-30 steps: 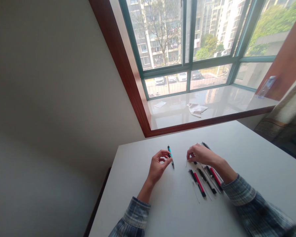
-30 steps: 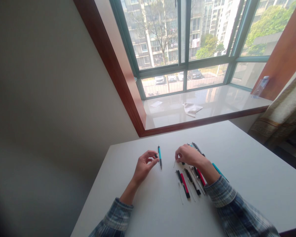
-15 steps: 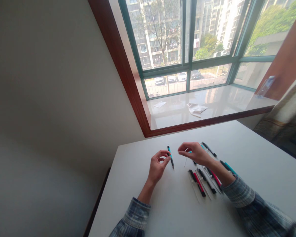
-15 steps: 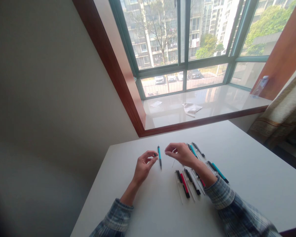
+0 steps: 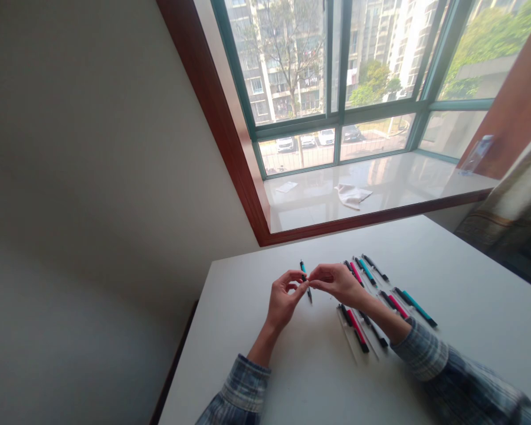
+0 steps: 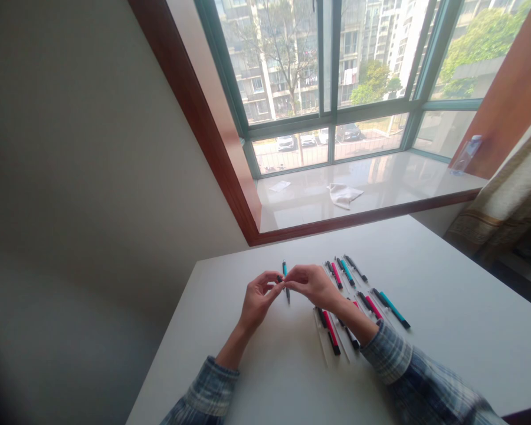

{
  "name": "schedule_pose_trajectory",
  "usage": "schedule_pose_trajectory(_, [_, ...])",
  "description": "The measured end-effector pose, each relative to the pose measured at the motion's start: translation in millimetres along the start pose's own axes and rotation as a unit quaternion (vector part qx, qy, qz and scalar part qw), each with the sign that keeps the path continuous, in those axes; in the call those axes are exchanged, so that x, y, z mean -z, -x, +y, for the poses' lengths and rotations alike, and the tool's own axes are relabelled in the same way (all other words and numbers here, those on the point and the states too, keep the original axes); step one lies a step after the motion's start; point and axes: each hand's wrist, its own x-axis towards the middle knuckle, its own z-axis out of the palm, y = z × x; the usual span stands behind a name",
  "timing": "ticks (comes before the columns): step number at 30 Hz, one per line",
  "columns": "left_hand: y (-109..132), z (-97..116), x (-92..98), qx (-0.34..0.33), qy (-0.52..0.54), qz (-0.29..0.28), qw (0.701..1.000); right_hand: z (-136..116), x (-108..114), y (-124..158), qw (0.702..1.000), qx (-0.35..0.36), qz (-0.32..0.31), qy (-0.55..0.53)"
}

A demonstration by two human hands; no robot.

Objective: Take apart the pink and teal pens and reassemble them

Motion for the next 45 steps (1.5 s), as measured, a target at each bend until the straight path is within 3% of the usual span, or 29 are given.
schedule_pose_trajectory(8, [-1.4, -2.2, -0.4, 0.018, 0.018, -0.005, 1.000, 3.1, -3.4, 0.8, 1.000, -0.006, -0.002, -0.011])
schedule_pose_trajectory(12, [-1.0, -3.1, -0.4, 0.022, 0.025, -0.013, 0.999, -1.8, 7.5, 1.5, 0.997, -0.006, 0.007, 0.081])
schedule_pose_trajectory(16, [0.2, -3.4, 1.5, 0.018, 0.018, -0.003, 1.000, -7.2, 39.3, 1.7, 0.948, 0.005, 0.102, 0.300])
schedule_pose_trajectory(18, [0.7, -3.2, 3.4, 0.016, 0.014, 0.000, 1.000, -5.7, 54.7, 1.9, 0.919, -0.029, 0.135, 0.370])
schedule_pose_trajectory(21, [1.3, -2.8, 6.4, 0.017, 0.009, 0.007, 1.000, 0.5, 66.1, 3.1, 0.888, -0.092, 0.122, 0.433])
schedule_pose_trajectory(25, [1.8, -1.0, 8.3, 0.017, 0.013, 0.013, 1.000, 6.2, 62.2, 5.3, 0.864, -0.139, 0.078, 0.477])
schedule_pose_trajectory(31, [1.5, 6.3, 7.2, 0.017, 0.017, 0.016, 1.000, 6.9, 53.3, 4.7, 0.854, -0.149, 0.044, 0.497])
schedule_pose_trajectory(37, [2.2, 8.9, 8.1, 0.021, 0.024, 0.020, 0.999, 9.2, 53.6, 3.2, 0.879, -0.130, 0.053, 0.455])
schedule_pose_trajectory(41, [4.0, 5.9, 9.8, 0.025, 0.034, 0.020, 0.999, 2.6, 52.6, 1.6, 0.938, -0.096, 0.052, 0.330])
schedule_pose_trajectory(45, [4.4, 9.6, 9.7, 0.029, 0.062, 0.025, 0.997, -8.9, 37.2, -0.5, 0.985, -0.037, 0.021, 0.168])
